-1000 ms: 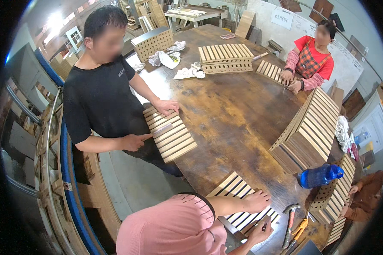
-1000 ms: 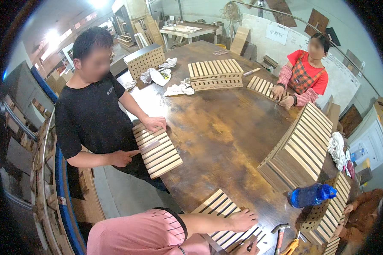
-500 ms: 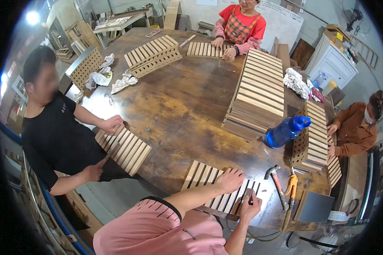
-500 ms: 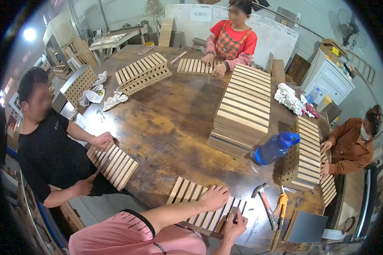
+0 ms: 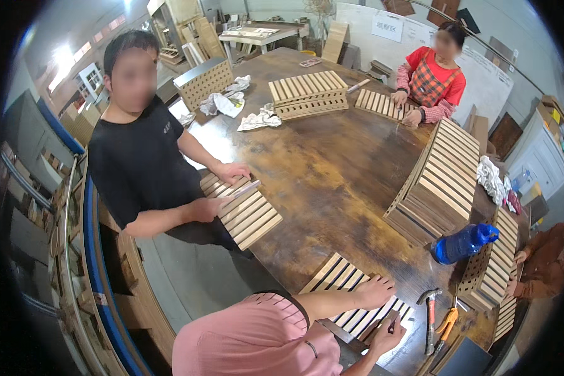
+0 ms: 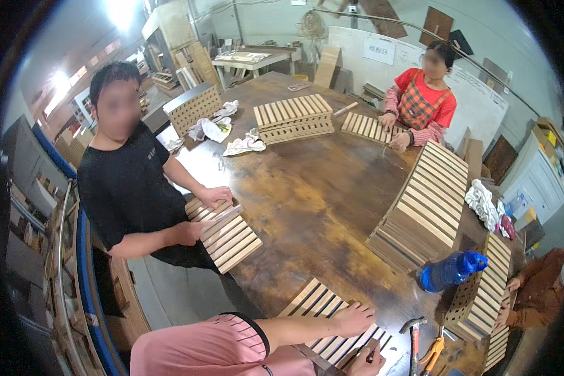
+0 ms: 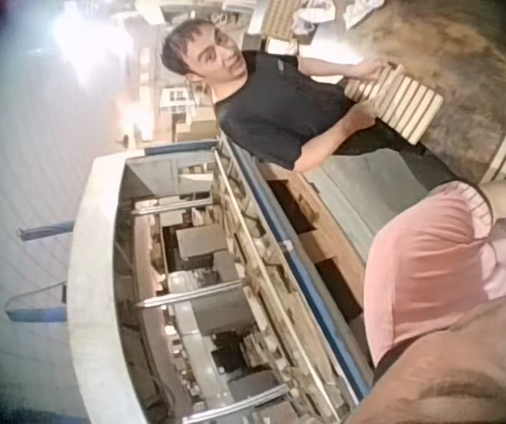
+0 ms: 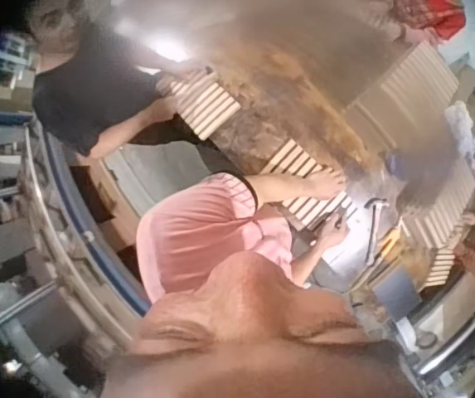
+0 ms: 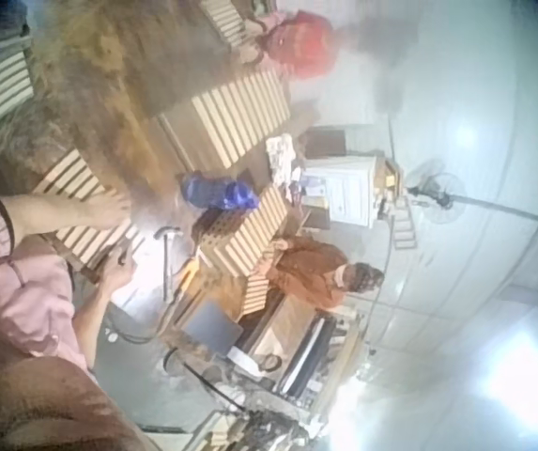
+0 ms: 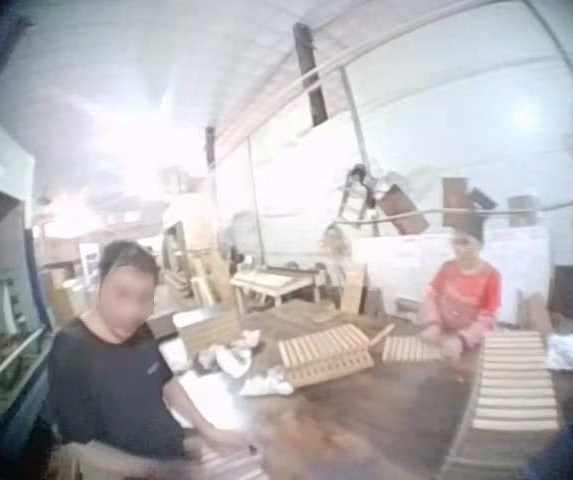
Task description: The person assembles wooden slat panels at a large workbench, using a hammer and a small tool to secure the slats together. The person then hands one completed panel to another worker and continues working on others at the table.
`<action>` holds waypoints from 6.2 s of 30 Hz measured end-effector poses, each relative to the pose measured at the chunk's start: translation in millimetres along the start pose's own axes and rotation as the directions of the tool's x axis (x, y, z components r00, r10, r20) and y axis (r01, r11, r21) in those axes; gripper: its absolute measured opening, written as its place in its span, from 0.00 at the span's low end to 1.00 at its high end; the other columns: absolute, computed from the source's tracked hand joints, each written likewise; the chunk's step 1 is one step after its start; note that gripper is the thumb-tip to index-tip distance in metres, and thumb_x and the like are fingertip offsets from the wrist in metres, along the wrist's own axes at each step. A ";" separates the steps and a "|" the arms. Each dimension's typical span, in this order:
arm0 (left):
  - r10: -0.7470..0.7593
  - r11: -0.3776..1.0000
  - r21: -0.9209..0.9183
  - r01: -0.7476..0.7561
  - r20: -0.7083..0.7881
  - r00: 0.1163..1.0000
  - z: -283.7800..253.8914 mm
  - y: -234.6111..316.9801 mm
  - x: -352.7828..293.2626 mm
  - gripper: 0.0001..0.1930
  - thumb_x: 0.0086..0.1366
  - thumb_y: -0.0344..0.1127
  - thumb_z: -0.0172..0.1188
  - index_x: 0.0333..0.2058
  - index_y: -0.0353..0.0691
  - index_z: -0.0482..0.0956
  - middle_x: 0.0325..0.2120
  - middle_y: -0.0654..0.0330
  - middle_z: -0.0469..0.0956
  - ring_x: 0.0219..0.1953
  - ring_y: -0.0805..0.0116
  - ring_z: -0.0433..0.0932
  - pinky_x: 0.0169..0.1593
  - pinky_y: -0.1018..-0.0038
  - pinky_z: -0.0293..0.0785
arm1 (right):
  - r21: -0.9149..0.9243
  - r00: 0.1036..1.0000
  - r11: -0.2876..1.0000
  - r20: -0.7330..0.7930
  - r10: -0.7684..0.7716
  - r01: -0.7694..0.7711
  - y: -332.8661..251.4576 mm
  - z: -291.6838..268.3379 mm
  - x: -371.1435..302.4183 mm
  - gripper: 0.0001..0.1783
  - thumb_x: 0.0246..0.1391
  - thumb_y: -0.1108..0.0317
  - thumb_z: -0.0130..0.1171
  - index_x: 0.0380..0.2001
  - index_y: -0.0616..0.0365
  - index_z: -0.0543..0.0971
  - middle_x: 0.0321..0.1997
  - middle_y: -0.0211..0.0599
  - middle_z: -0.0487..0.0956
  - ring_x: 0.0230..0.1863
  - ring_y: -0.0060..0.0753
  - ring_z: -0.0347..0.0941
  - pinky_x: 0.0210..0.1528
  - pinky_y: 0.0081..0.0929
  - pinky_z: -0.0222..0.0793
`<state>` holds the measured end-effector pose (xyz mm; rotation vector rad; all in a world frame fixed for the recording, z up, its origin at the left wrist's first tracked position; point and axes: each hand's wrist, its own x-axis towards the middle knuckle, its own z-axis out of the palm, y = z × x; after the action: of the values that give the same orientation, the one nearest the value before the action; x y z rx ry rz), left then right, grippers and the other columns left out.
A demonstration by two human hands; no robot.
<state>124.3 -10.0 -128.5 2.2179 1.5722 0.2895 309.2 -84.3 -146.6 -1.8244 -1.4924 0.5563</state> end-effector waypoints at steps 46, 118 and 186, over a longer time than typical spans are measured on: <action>0.070 0.997 -0.014 -0.073 -0.140 0.988 15.0 -12.8 12.3 0.10 0.73 0.39 0.52 0.48 0.45 0.76 0.47 0.56 0.74 0.53 0.52 0.72 0.58 0.54 0.66 | -0.125 0.995 0.988 -0.054 0.086 -0.092 -24.9 -22.5 -38.6 0.19 0.51 0.68 0.70 0.49 0.50 0.88 0.29 0.40 0.76 0.29 0.37 0.76 0.37 0.33 0.75; 0.084 0.995 -0.034 -0.091 -0.162 0.983 13.2 -19.1 15.5 0.09 0.72 0.39 0.53 0.45 0.45 0.77 0.45 0.57 0.75 0.52 0.53 0.72 0.57 0.54 0.67 | -0.196 0.999 0.979 0.006 0.053 -0.051 -59.4 7.3 13.3 0.14 0.65 0.61 0.60 0.48 0.52 0.86 0.34 0.51 0.80 0.38 0.58 0.79 0.40 0.48 0.75; 0.088 0.996 -0.023 -0.092 -0.112 0.990 11.7 -12.8 12.8 0.11 0.71 0.37 0.53 0.48 0.43 0.76 0.47 0.55 0.74 0.54 0.52 0.71 0.58 0.54 0.64 | -0.176 0.970 0.958 0.047 0.237 -0.225 -55.2 -31.6 -56.1 0.18 0.62 0.56 0.61 0.51 0.48 0.85 0.40 0.44 0.81 0.41 0.51 0.79 0.44 0.51 0.70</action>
<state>122.4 3.3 -145.4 2.2902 1.5161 0.4659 281.4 -141.5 -90.4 -2.1505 -1.4149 0.6241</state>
